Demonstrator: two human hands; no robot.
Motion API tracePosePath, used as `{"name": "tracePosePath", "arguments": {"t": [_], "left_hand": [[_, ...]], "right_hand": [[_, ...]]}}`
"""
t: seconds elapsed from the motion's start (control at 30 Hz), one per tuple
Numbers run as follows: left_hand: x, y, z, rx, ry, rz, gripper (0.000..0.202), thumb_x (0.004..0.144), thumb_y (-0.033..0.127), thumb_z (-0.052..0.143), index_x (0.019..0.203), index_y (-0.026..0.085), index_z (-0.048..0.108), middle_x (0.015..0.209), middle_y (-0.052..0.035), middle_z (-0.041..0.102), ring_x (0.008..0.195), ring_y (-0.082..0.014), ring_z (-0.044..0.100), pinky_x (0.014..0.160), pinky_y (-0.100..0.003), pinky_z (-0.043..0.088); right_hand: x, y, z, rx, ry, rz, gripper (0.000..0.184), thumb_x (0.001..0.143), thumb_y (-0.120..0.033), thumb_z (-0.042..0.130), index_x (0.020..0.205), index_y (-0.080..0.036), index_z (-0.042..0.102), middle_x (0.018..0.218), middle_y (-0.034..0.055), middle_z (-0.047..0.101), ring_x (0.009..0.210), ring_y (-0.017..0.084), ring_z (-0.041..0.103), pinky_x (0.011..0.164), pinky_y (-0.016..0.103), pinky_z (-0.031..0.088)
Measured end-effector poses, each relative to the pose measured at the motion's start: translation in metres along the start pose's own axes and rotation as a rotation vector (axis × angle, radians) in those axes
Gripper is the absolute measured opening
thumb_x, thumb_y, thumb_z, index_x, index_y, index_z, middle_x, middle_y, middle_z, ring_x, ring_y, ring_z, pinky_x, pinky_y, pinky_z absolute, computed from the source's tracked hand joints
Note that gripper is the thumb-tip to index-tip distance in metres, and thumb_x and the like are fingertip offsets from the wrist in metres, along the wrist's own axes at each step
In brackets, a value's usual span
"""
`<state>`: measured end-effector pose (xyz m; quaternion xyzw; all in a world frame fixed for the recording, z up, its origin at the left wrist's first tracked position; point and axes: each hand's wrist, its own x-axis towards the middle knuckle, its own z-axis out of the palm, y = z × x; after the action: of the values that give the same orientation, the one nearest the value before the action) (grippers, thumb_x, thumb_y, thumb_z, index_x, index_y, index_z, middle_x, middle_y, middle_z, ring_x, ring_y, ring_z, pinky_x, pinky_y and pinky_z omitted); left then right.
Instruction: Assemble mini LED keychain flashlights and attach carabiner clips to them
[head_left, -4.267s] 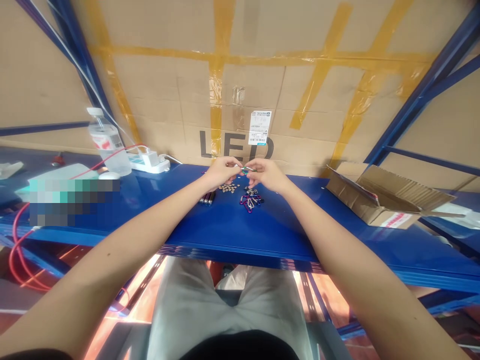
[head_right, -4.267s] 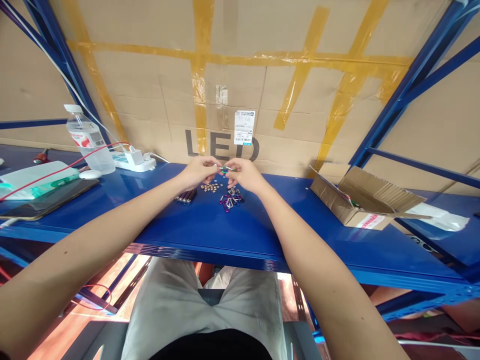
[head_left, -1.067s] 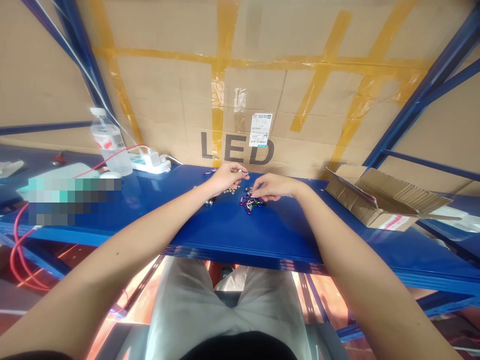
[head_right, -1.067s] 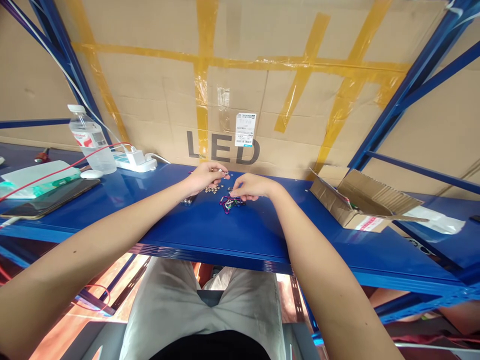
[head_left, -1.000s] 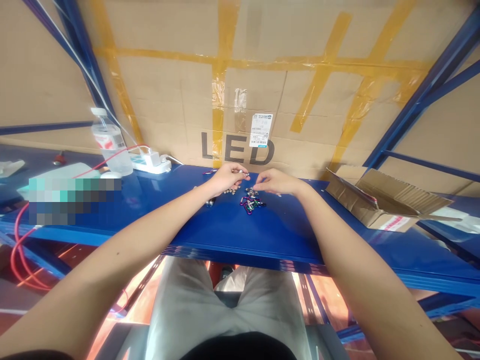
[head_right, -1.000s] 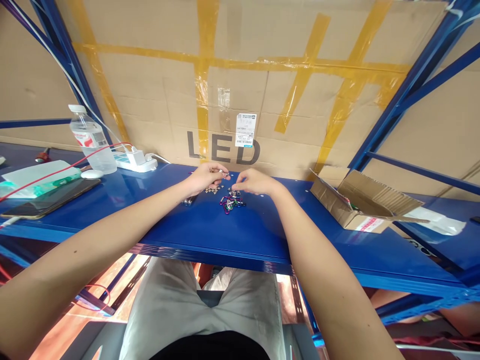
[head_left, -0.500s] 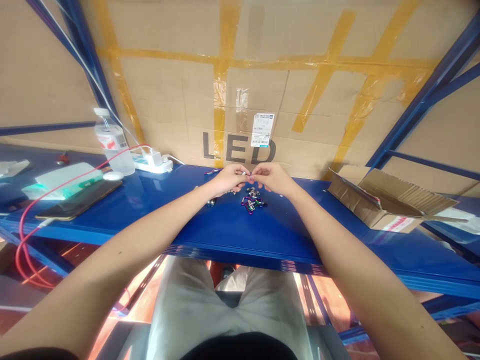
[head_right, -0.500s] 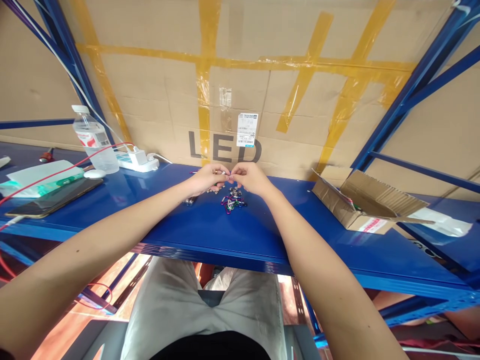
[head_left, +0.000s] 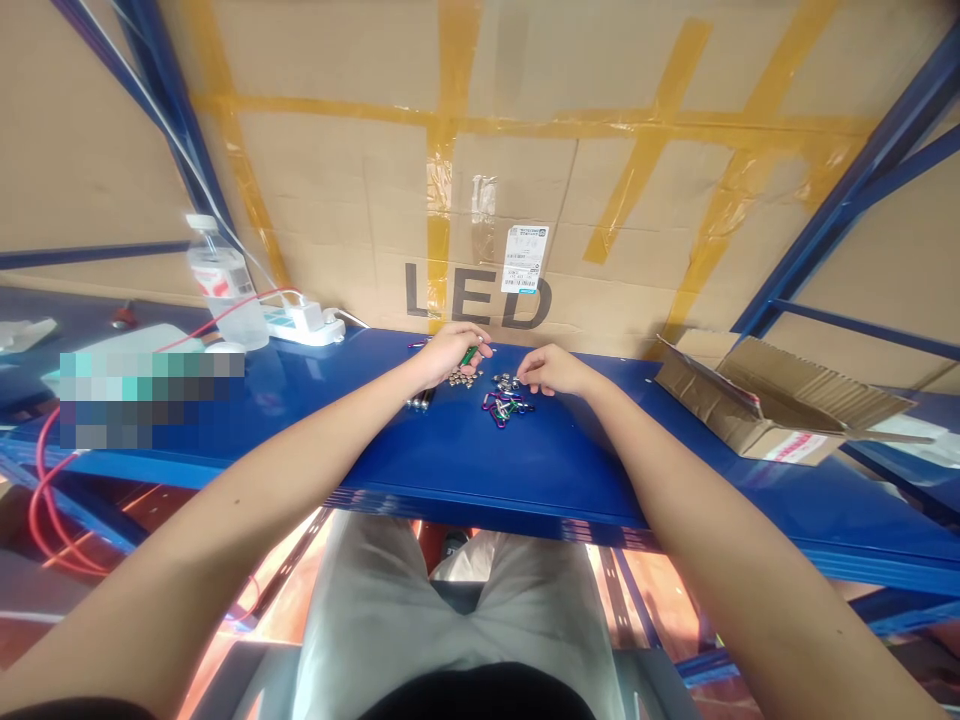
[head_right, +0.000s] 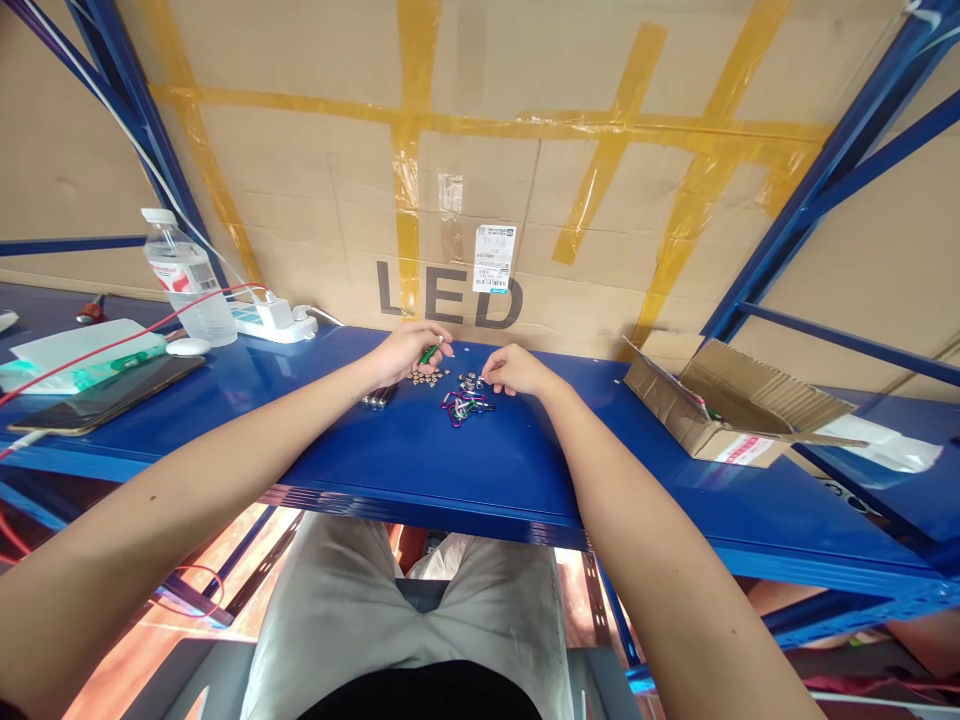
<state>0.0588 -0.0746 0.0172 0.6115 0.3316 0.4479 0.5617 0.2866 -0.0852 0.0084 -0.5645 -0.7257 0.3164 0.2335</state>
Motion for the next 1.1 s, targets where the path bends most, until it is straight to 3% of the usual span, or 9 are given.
{"name": "tracePosePath", "arguments": {"t": [0.13,0.23,0.3,0.4,0.5,0.67,0.83,0.97,1.1], "left_hand": [[-0.004,0.002,0.002,0.040,-0.046,0.008,0.016,0.089,-0.001,0.048,0.094,0.010,0.059,0.082,-0.0114,0.072,0.052,-0.0104,0.060,0.046,-0.023,0.042],[-0.006,0.001,0.003,0.033,-0.075,-0.013,0.012,0.090,0.001,0.054,0.094,0.012,0.055,0.090,-0.0141,0.075,0.067,-0.0161,0.072,0.064,-0.031,0.056],[-0.006,0.000,0.002,0.033,-0.073,-0.008,0.011,0.091,0.003,0.059,0.093,0.013,0.054,0.093,-0.0145,0.075,0.076,-0.0186,0.075,0.075,-0.036,0.059],[-0.003,-0.001,0.000,0.073,0.013,0.063,0.016,0.086,0.008,0.070,0.086,0.014,0.055,0.091,-0.0123,0.076,0.083,-0.0189,0.075,0.082,-0.038,0.059],[0.000,-0.002,-0.003,0.111,0.100,0.149,0.020,0.083,0.012,0.074,0.078,0.013,0.056,0.090,-0.0112,0.077,0.087,-0.0185,0.074,0.087,-0.038,0.059],[0.005,-0.005,-0.010,0.200,0.150,0.127,0.022,0.082,0.013,0.075,0.073,0.014,0.055,0.085,-0.0087,0.076,0.080,-0.0170,0.074,0.083,-0.036,0.058],[0.014,-0.015,-0.033,0.404,0.168,0.045,0.022,0.080,0.017,0.079,0.072,0.013,0.059,0.068,-0.0067,0.071,0.067,-0.0162,0.071,0.070,-0.032,0.055],[0.022,-0.022,-0.049,0.500,0.115,0.030,0.015,0.074,0.008,0.080,0.082,0.012,0.067,0.068,-0.0056,0.072,0.064,-0.0162,0.068,0.063,-0.030,0.051],[0.028,-0.026,-0.059,0.650,0.021,0.060,0.014,0.069,0.007,0.078,0.081,0.015,0.077,0.071,-0.0044,0.074,0.068,-0.0180,0.067,0.072,-0.034,0.054]], "right_hand": [[-0.001,-0.005,-0.002,0.036,0.050,0.031,0.012,0.082,-0.008,0.068,0.081,-0.017,0.060,0.055,-0.0032,0.060,0.040,0.007,0.046,0.040,0.021,0.033],[-0.003,-0.015,0.001,0.068,0.186,-0.015,0.017,0.083,-0.011,0.069,0.083,-0.019,0.054,0.064,-0.0024,0.063,0.049,0.009,0.054,0.046,0.021,0.038],[-0.004,-0.025,0.008,0.081,0.216,-0.086,0.014,0.084,-0.017,0.070,0.085,-0.018,0.055,0.073,0.0004,0.067,0.060,0.011,0.060,0.054,0.022,0.043],[-0.004,-0.037,0.023,0.066,0.240,-0.180,0.022,0.080,-0.032,0.075,0.083,-0.018,0.058,0.083,0.0036,0.072,0.071,0.015,0.064,0.063,0.026,0.047],[-0.002,-0.041,0.037,0.039,0.336,-0.161,0.028,0.074,-0.034,0.079,0.087,-0.018,0.060,0.090,0.0051,0.073,0.078,0.018,0.066,0.067,0.029,0.048],[0.010,-0.038,0.048,-0.006,0.364,-0.191,0.009,0.080,-0.022,0.071,0.083,-0.018,0.063,0.088,0.0042,0.073,0.079,0.018,0.066,0.070,0.030,0.047],[0.024,-0.040,0.054,-0.081,0.286,-0.194,0.003,0.084,-0.019,0.069,0.083,-0.018,0.067,0.086,0.0037,0.074,0.077,0.017,0.065,0.070,0.029,0.047],[0.035,-0.041,0.055,-0.139,0.245,-0.200,0.004,0.085,-0.018,0.068,0.080,-0.017,0.069,0.084,0.0029,0.073,0.076,0.016,0.064,0.071,0.028,0.046],[0.044,-0.040,0.049,-0.198,0.201,-0.190,0.006,0.085,-0.017,0.067,0.083,-0.017,0.072,0.083,0.0034,0.074,0.071,0.014,0.061,0.070,0.027,0.047]]}}
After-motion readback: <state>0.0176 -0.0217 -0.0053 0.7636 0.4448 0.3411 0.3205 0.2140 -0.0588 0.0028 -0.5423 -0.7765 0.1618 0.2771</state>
